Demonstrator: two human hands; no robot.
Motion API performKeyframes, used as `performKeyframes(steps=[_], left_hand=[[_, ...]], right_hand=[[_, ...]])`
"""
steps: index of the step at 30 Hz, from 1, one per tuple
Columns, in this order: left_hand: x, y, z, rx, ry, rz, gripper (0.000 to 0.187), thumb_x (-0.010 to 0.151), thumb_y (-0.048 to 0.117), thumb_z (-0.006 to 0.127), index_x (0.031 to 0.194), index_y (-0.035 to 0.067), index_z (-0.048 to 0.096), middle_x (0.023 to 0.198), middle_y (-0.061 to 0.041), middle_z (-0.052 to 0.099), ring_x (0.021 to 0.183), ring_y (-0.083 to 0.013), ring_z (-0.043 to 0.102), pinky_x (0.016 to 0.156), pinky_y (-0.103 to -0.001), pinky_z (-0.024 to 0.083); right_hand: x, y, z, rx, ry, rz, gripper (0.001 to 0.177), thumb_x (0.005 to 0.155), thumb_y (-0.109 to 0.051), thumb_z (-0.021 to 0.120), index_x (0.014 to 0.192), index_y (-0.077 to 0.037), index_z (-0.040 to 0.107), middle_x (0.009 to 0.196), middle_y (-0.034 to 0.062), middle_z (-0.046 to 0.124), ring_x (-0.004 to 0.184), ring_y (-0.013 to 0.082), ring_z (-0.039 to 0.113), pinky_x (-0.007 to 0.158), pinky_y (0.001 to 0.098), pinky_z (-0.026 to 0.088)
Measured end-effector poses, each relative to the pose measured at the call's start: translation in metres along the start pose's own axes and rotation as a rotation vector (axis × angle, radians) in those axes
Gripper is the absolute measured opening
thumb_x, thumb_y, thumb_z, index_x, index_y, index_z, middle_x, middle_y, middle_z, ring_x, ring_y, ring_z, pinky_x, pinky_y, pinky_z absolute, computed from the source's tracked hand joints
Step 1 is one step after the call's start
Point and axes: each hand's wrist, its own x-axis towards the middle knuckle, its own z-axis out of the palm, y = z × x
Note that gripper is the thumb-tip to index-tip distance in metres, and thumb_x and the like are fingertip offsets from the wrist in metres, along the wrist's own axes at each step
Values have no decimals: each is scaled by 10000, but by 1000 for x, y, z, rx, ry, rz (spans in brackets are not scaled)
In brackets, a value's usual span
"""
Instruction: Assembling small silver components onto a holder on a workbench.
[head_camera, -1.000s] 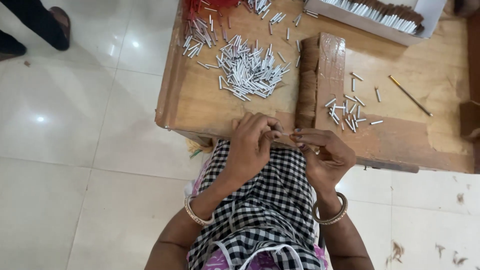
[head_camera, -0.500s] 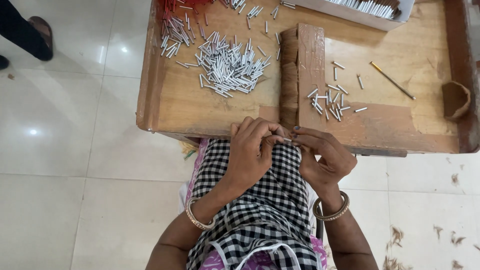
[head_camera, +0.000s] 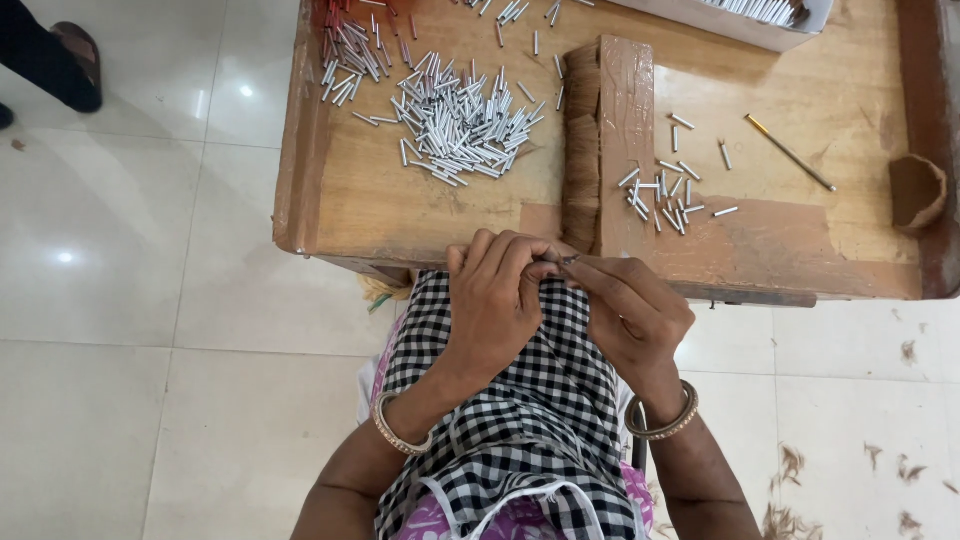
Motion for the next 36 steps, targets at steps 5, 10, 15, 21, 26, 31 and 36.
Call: performKeyframes(steps=[5,10,15,21,26,31,36], left_hand=[[-3,-5,2,1,3,-6,117,933,40,705,1003,101,633,971,26,671,894,-188,567,828,-372,322],[-4,-9,4,4,4,0,108,940,44,707,998,97,633,964,20,664,883,-187,558,821,-373,318],[-4,-10,2,28,-10,-29,106,930,28,691,1000,82,633,958,6,666,890,-203,565,821,-386,315],[-5,-7,-3,-82,-112,-26,99,951,72,677,1047,95,671,993,-3,666,930,-221,562,856,-390,343],[-1,-9,-10,-84,-95,-59,67,972,93,660,1031,108,688,999,7,668,932,-223,558,848,-390,340],[-1,-4,-7,-103,-74,-33,44,971,100,667,1003,117,693,983,19,662,924,-217,555,841,-387,337],[-8,-1,2,-102,-12,4,84,911,55,707,952,127,711,917,31,647,870,-193,534,805,-368,327]], right_hand=[[1,-2,4,26,-9,-10,348,848,201,683,1137,15,735,1072,136,743,912,196,758,762,279,617],[-2,1,7,24,-23,-6,371,853,202,680,1168,12,728,1076,124,742,926,199,762,769,284,608],[2,3,6,26,-10,45,416,817,174,669,1202,22,708,1139,136,727,1010,249,750,823,316,626],[0,17,15,-138,69,-125,211,769,61,805,932,-69,768,1143,83,752,1152,266,678,910,383,579],[9,3,6,73,32,24,193,707,25,772,872,-72,749,1142,115,727,1181,271,629,872,404,562],[-9,18,15,58,91,155,202,779,42,812,950,-51,757,1027,49,753,1025,198,687,700,266,596],[-13,16,17,7,149,43,244,749,161,741,899,-31,756,891,55,764,856,186,704,810,306,540]])
